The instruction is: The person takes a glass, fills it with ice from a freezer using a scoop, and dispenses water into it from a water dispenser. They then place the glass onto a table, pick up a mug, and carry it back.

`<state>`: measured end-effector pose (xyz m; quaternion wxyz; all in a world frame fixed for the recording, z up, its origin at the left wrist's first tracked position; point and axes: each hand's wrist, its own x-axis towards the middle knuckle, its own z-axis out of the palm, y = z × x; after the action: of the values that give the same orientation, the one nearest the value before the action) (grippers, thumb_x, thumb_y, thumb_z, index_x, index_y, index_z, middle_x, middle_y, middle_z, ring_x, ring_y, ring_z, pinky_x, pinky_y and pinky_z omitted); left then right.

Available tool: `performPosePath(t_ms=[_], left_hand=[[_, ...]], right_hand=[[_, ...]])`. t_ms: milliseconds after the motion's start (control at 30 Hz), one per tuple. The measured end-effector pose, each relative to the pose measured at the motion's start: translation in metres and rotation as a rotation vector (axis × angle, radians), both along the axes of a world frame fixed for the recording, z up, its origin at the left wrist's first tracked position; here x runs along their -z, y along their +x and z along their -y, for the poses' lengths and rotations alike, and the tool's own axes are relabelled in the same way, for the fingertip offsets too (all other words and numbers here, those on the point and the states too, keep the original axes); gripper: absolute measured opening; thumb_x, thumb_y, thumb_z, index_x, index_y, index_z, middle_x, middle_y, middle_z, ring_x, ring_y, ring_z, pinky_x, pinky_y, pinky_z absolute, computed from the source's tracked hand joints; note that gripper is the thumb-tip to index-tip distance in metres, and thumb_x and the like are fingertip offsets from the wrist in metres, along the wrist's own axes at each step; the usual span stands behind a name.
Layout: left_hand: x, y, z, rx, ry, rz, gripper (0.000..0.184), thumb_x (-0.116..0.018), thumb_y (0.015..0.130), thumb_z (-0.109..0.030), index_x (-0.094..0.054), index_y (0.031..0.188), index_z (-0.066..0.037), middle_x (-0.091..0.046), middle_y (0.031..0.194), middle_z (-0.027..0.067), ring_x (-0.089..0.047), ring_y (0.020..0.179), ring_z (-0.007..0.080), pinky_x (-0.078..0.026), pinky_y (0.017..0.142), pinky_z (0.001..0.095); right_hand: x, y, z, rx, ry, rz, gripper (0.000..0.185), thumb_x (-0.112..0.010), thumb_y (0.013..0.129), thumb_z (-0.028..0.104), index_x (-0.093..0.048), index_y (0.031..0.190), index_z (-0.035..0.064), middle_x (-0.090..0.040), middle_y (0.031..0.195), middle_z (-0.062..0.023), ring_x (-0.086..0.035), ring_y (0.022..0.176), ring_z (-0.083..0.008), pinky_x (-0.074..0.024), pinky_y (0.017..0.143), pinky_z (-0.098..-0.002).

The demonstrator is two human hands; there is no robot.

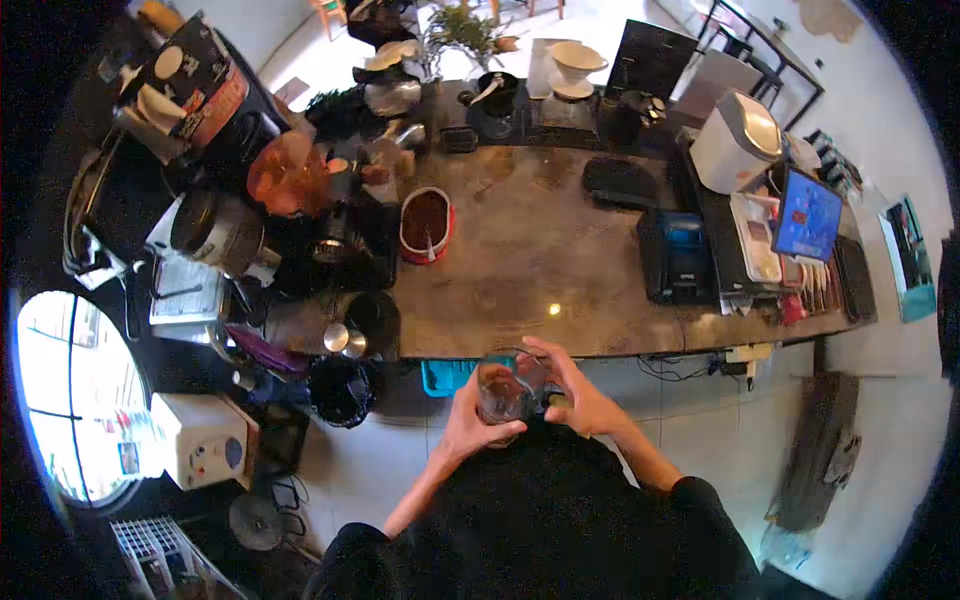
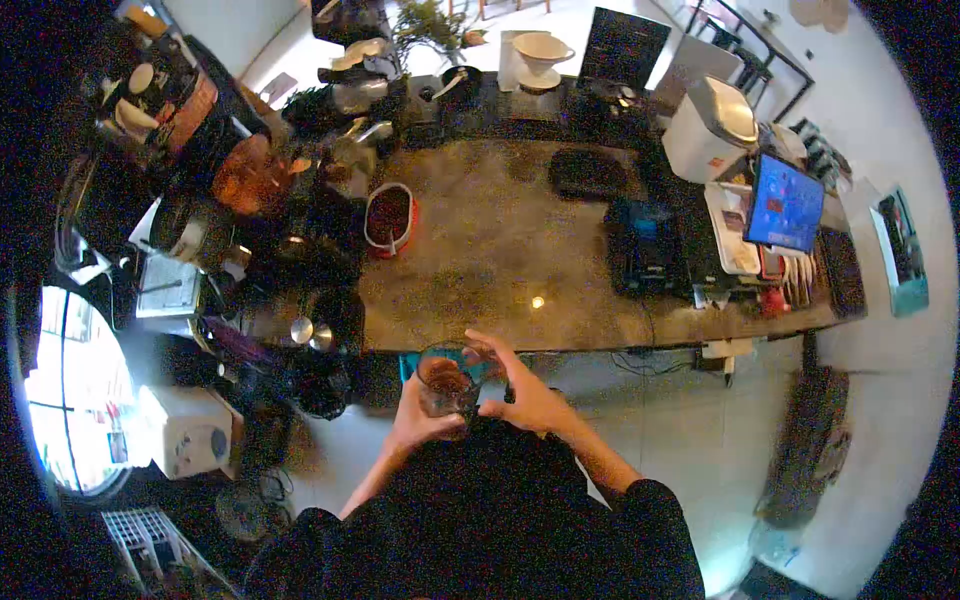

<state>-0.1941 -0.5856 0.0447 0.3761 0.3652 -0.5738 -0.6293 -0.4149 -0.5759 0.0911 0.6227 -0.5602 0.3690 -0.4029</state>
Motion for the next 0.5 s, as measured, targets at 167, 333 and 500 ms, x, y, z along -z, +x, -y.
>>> performPosePath(t_ms=[167, 333, 500], left_hand=[[-0.013, -0.005, 0.012, -0.054, 0.037, 0.022, 0.076, -0.084, 0.075, -0.031, -0.046, 0.134, -0.001, -0.063, 0.117, 0.0105, -0.061, 0.108, 0.0189, -0.048, 0.095, 0.0345], [0.004, 0.009, 0.011, -0.011, 0.362, -0.389, 0.07, -0.079, 0.079, -0.04, -0.048, 0.129, -0.003, -0.062, 0.119, 0.0095, -0.06, 0.107, 0.0182, -0.047, 0.095, 0.0343], [0.003, 0.028, 0.015, 0.01, 0.286, -0.37, 0.078, -0.078, 0.078, -0.053, -0.046, 0.128, -0.002, -0.059, 0.125, 0.0111, -0.058, 0.109, 0.0185, -0.047, 0.095, 0.0369]], right_hand=[[0.037, 0.026, 0.021, -0.074, 0.146, 0.179, 0.098, -0.08, 0.079, 0.047, -0.025, 0.151, 0.0098, -0.041, 0.146, -0.0092, -0.039, 0.137, -0.0242, -0.0321, 0.113, -0.0408], [0.042, 0.029, 0.013, -0.021, 0.241, 0.173, 0.098, -0.077, 0.082, 0.049, -0.022, 0.152, 0.0078, -0.041, 0.145, -0.0093, -0.041, 0.135, -0.0224, -0.0348, 0.111, -0.0388], [0.059, 0.034, -0.003, -0.096, 0.229, 0.133, 0.088, -0.075, 0.088, 0.031, -0.019, 0.153, 0.0099, -0.035, 0.15, -0.0101, -0.043, 0.135, -0.0249, -0.0402, 0.107, -0.0401]])
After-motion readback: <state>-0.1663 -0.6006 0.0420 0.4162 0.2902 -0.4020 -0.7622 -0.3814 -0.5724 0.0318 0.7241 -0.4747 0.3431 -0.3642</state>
